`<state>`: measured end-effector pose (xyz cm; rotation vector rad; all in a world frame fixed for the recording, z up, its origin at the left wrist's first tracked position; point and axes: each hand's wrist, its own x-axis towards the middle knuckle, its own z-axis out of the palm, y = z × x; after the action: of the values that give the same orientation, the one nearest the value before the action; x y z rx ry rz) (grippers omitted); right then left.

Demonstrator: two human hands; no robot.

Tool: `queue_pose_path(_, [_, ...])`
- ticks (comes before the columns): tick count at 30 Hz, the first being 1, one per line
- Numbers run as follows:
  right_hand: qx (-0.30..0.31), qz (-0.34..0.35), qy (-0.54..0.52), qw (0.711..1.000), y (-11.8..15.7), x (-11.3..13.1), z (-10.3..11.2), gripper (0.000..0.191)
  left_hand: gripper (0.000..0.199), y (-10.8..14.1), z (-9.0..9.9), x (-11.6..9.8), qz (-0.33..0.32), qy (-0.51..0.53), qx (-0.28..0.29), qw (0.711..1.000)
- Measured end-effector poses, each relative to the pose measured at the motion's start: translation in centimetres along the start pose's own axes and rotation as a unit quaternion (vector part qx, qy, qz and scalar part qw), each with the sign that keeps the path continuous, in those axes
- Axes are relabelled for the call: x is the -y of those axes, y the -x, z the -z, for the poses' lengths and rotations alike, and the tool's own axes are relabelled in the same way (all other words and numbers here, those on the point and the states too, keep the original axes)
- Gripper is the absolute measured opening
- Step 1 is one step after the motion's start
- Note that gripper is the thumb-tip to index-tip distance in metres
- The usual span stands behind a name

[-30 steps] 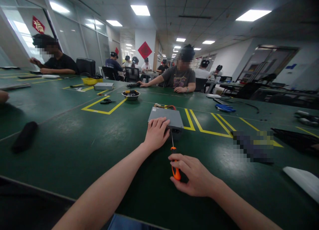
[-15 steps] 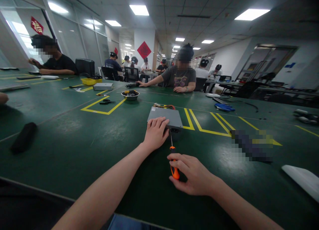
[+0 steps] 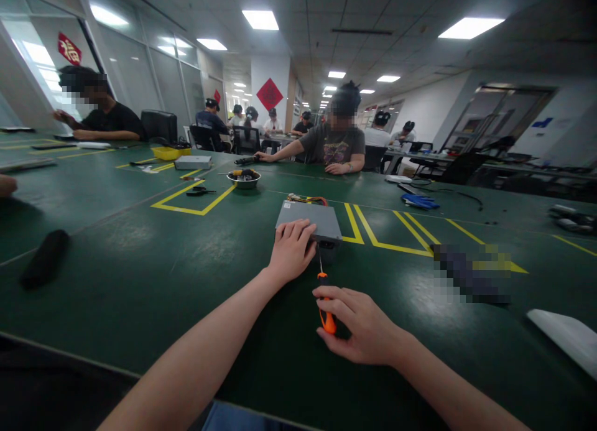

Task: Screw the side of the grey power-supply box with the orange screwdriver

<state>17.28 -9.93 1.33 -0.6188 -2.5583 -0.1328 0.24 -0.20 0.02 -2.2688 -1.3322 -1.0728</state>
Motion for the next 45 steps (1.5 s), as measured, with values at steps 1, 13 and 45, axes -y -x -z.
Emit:
queue_pose_path(1, [0.000, 0.000, 0.005, 1.000, 0.0, 0.0, 0.0, 0.026, 0.033, 0.0, 0.0, 0.0, -0.001, -0.001, -0.001, 1.000])
queue_pose_path(13, [-0.086, -0.194, 0.019, 0.977, 0.3, 2.0, -0.1, 0.020, 0.030, 0.0, -0.1, 0.1, -0.001, 0.010, -0.005, 1.000])
queue_pose_path(45, [-0.299, -0.578, -0.663, 0.371, -3.3, 3.1, -2.0, 0.013, 0.021, 0.3, 0.2, 0.8, -0.018, 0.066, -0.044, 0.997])
